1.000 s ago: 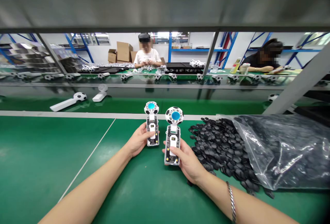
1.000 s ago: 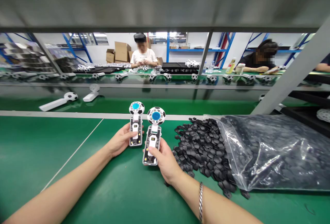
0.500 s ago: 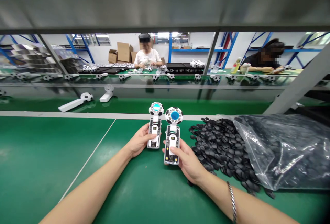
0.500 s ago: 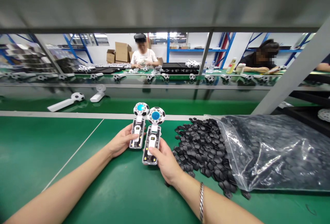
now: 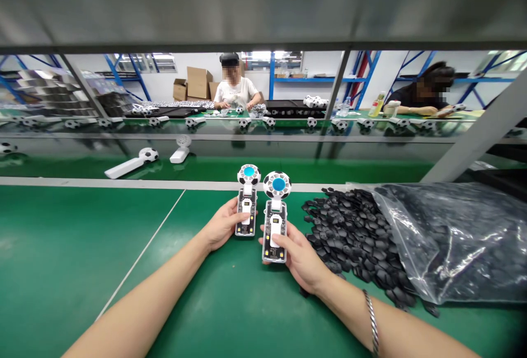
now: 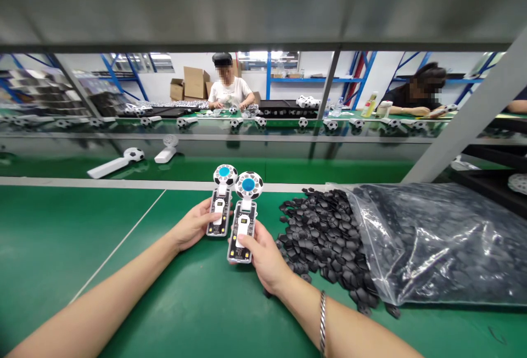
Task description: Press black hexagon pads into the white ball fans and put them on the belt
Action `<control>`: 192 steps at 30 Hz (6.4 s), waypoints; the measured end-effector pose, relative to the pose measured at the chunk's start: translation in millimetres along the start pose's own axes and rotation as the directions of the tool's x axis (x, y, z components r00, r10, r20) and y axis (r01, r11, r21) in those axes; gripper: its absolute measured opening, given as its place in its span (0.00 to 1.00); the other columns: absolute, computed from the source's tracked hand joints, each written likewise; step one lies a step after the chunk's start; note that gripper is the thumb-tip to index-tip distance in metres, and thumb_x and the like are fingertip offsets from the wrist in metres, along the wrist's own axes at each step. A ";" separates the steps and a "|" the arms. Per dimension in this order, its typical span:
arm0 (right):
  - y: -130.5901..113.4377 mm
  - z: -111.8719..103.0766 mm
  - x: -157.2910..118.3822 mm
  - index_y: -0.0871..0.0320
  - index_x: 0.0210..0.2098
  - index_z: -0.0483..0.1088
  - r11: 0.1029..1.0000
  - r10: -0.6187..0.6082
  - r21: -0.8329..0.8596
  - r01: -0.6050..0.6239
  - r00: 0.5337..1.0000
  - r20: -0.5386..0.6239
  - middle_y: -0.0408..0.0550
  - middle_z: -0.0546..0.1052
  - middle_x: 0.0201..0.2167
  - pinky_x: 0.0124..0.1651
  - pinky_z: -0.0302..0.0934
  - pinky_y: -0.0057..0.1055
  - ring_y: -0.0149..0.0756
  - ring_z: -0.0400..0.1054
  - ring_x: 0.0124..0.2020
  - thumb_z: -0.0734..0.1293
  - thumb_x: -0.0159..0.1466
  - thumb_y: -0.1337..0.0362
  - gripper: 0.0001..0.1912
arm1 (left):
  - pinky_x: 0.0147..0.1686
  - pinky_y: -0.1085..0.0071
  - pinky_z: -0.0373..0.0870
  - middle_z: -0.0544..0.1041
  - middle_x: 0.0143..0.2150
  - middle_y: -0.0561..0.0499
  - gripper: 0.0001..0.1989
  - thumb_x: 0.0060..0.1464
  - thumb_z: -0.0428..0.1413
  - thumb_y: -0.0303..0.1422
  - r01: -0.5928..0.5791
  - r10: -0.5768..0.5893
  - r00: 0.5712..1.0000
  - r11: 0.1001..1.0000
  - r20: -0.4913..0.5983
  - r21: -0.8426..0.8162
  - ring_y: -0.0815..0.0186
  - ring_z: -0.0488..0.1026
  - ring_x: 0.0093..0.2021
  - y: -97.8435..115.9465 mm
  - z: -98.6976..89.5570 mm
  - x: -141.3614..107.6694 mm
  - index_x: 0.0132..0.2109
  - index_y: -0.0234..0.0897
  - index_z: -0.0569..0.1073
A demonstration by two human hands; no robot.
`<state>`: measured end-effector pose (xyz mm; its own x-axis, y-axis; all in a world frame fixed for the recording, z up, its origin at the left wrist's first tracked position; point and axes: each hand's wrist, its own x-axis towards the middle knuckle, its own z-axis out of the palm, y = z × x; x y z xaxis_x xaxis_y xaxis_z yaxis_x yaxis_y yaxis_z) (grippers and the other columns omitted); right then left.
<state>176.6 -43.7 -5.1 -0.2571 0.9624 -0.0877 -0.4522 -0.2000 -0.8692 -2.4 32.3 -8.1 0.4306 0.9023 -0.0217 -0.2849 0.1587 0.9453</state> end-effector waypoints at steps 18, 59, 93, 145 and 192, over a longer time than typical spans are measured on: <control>-2.2 1.5 -0.4 0.54 0.44 0.64 0.999 0.030 -0.022 -0.030 0.999 -0.022 0.45 0.71 0.35 0.29 0.65 0.33 0.36 0.67 0.33 0.67 0.54 0.61 0.17 | 0.43 0.63 0.66 0.74 0.43 0.46 0.22 0.46 0.60 0.29 -0.006 0.006 1.000 1.000 -0.006 -0.022 0.59 0.70 0.45 -0.3 4.0 -0.9 0.50 0.38 0.66; -108.6 -122.8 200.4 0.60 0.33 0.68 0.443 -0.240 -0.870 -0.218 0.906 -0.350 0.56 0.74 0.34 0.40 0.60 0.38 0.46 0.68 0.41 0.60 0.59 0.60 0.10 | 0.50 0.52 0.60 0.63 0.55 0.43 0.18 0.55 0.51 0.36 0.147 0.384 0.749 0.698 -0.539 0.701 0.56 0.62 0.53 36.4 -78.6 199.7 0.52 0.35 0.64; -75.0 -72.6 -16.6 0.58 0.49 0.65 -0.041 -0.238 -0.971 0.234 0.942 0.237 0.52 0.67 0.48 0.54 0.55 0.34 0.38 0.60 0.50 0.62 0.60 0.63 0.17 | 0.55 0.62 0.56 0.61 0.60 0.49 0.30 0.49 0.50 0.43 -0.137 0.124 0.987 0.301 0.104 0.944 0.54 0.59 0.58 29.7 11.2 -11.5 0.59 0.41 0.58; -51.9 -47.8 -33.7 0.56 0.38 0.68 0.108 -0.464 -0.891 0.441 0.815 0.347 0.45 0.73 0.33 0.40 0.63 0.29 0.32 0.67 0.35 0.63 0.61 0.69 0.06 | 0.45 0.67 0.64 0.68 0.52 0.54 0.35 0.39 0.57 0.49 -0.116 -0.021 0.992 0.194 0.123 0.974 0.58 0.67 0.49 6.8 70.3 -19.0 0.56 0.49 0.60; -36.6 -25.5 -36.5 0.57 0.36 0.66 -0.134 -0.268 -0.877 0.461 0.835 0.480 0.47 0.71 0.35 0.41 0.53 0.34 0.36 0.61 0.38 0.58 0.64 0.69 0.07 | 0.46 0.66 0.64 0.66 0.57 0.55 0.39 0.39 0.54 0.55 -0.132 0.014 0.991 0.171 0.132 0.976 0.56 0.65 0.53 2.1 73.3 -20.1 0.59 0.49 0.59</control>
<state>224.3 -66.8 17.5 -0.5034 0.7693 0.3934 0.6912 0.6317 -0.3509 51.2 -14.9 18.2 0.5357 0.8437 0.0343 0.7306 -0.4835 0.4821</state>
